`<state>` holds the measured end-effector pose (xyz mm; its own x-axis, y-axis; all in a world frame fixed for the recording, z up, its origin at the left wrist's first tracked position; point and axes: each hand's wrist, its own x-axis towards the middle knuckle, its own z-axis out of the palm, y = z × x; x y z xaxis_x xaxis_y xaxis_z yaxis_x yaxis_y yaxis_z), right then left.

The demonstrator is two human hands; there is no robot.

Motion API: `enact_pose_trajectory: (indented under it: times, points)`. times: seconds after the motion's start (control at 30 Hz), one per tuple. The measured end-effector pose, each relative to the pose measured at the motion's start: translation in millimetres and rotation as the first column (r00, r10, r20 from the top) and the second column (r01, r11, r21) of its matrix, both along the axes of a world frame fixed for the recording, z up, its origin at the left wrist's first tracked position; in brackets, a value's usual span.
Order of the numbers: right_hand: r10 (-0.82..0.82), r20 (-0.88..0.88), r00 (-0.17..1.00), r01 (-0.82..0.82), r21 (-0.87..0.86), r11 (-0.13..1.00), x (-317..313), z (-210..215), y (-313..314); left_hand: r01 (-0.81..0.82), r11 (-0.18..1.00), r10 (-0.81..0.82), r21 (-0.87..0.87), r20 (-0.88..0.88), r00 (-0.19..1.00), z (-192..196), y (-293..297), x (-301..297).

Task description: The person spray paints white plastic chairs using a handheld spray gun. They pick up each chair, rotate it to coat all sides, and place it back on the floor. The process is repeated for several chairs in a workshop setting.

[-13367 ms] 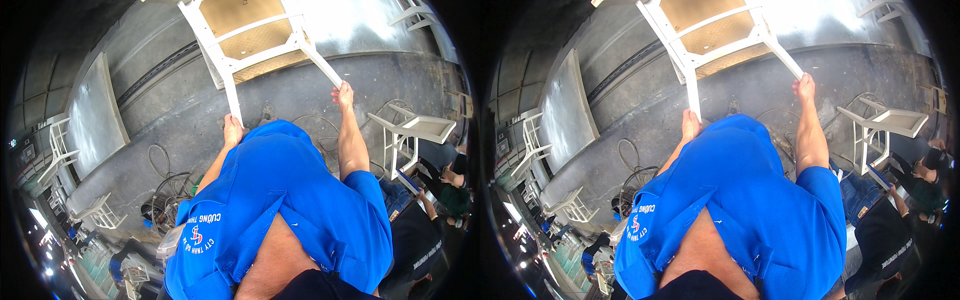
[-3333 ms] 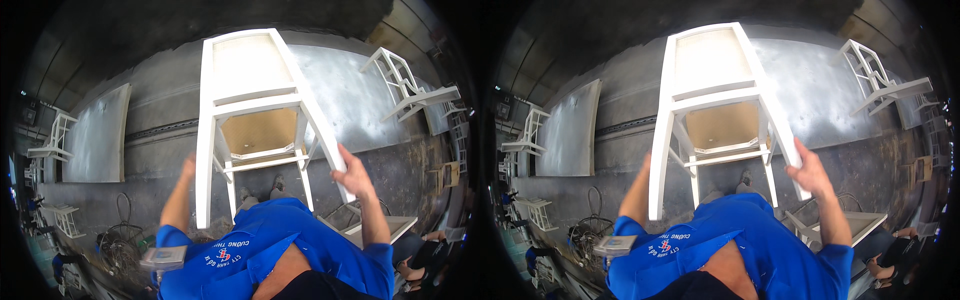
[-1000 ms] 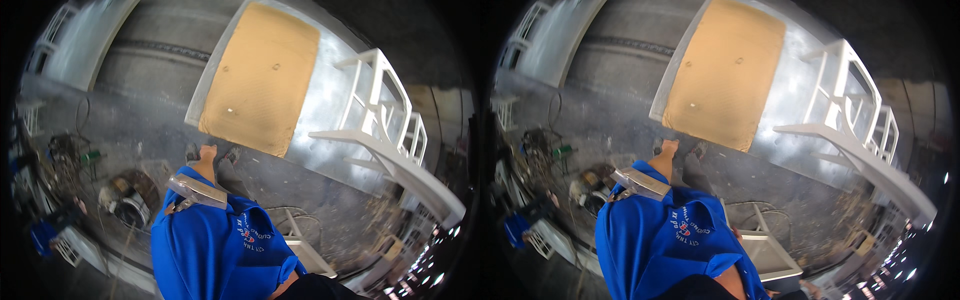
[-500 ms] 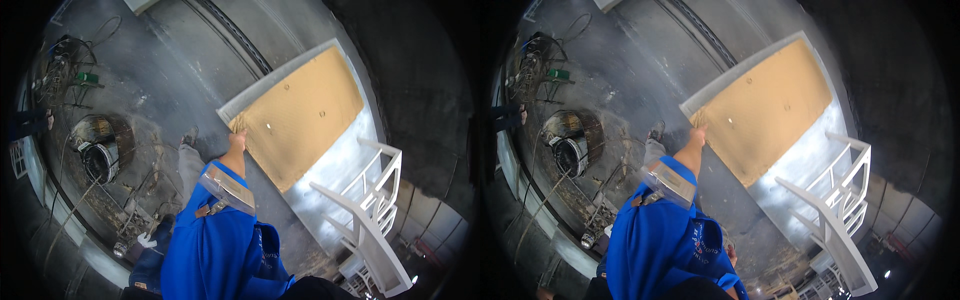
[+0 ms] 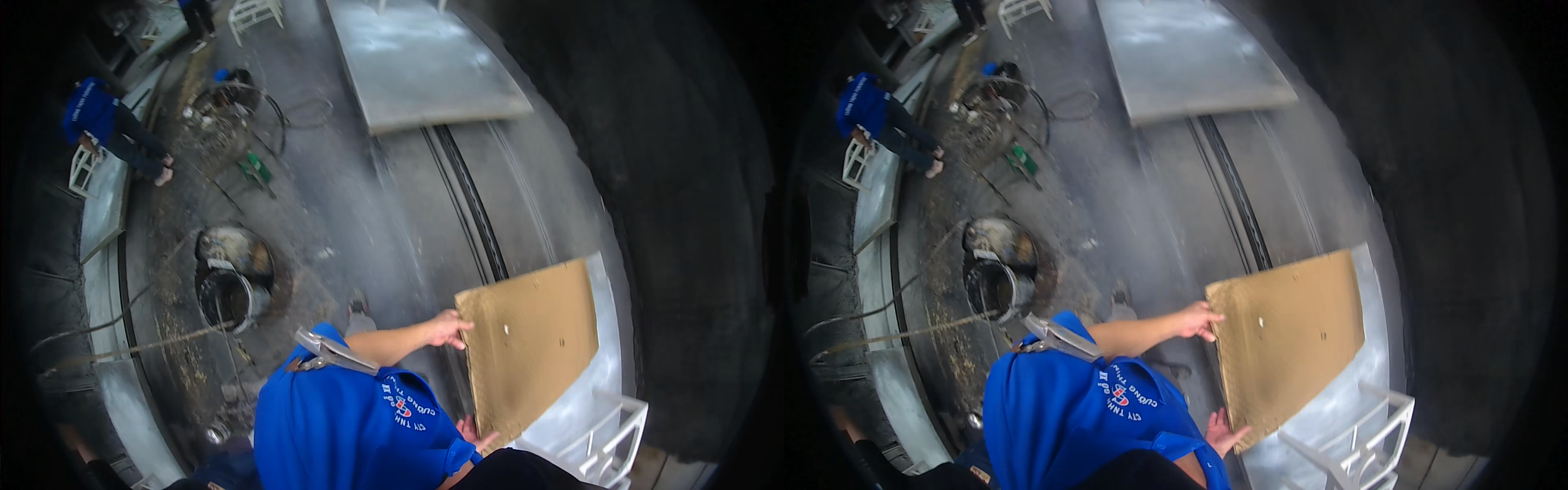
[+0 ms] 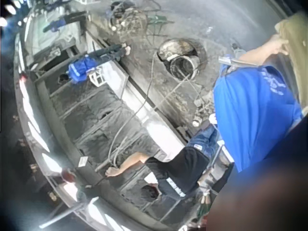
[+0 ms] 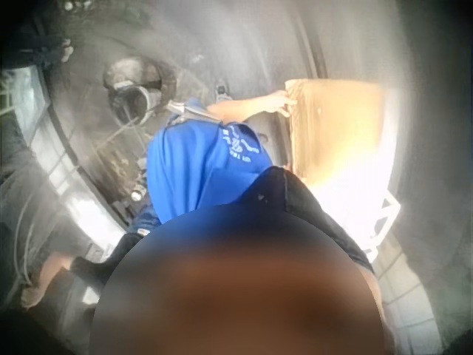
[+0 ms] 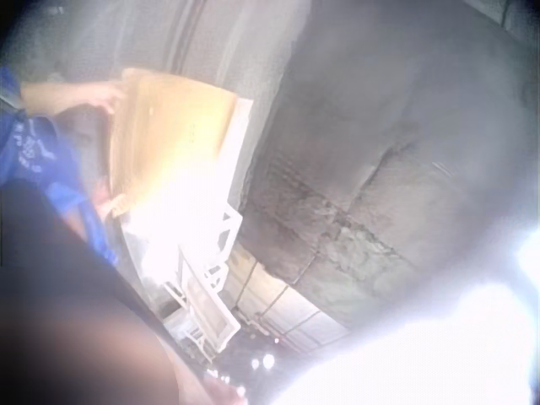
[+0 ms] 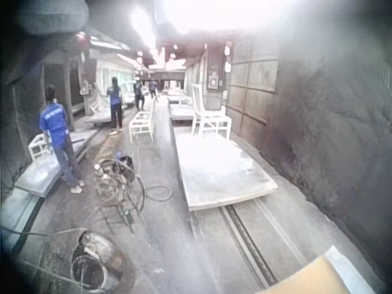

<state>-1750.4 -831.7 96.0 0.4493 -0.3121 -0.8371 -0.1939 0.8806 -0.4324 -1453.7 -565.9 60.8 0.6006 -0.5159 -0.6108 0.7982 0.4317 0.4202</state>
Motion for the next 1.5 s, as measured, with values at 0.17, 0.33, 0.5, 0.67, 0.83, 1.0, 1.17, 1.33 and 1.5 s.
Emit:
enact_pose_trajectory:
  times: [0.17, 0.33, 0.5, 0.67, 0.83, 1.0, 1.17, 1.33, 1.5]
  points:
    - [-0.287, 0.116, 0.951, 0.289, -0.001, 0.957, 93, -56, 80, -0.025, 0.982, -0.015, 0.187, 0.211, 0.977, 53, 103, 73]
    - [-0.150, 0.384, 0.911, 0.134, 0.067, 0.989, 204, -57, 145, -0.224, 0.916, 0.039, 0.332, 0.484, 0.874, 121, 188, 130]
    - [0.013, 0.552, 0.834, -0.110, 0.143, 0.984, 330, -38, 201, -0.368, 0.844, 0.081, 0.390, 0.586, 0.806, 167, 259, 188]
    - [0.153, 0.605, 0.781, -0.258, 0.090, 0.962, 454, -36, 270, -0.594, 0.761, 0.316, 0.262, 0.650, 0.691, 161, 344, 244]
    - [0.276, 0.559, 0.782, -0.402, 0.113, 0.909, 588, -48, 358, -0.527, 0.751, 0.258, 0.398, 0.557, 0.789, 83, 452, 298]
    - [0.370, 0.493, 0.787, -0.494, 0.145, 0.857, 744, -57, 459, -0.225, -0.039, 0.019, 0.974, 0.226, 0.974, -59, 547, 230]
    - [0.333, 0.359, 0.872, -0.414, 0.178, 0.893, 826, -83, 526, 0.290, -0.139, -0.394, 0.947, -0.321, 0.861, -126, 592, 75]
    - [0.304, 0.392, 0.868, -0.405, 0.207, 0.890, 849, -95, 552, 0.247, 0.145, -0.288, 0.958, -0.198, 0.937, -114, 584, 44]
    - [0.292, 0.352, 0.889, -0.388, 0.241, 0.890, 884, -102, 584, -0.040, 0.486, 0.338, 0.873, -0.146, 0.930, -99, 589, 110]
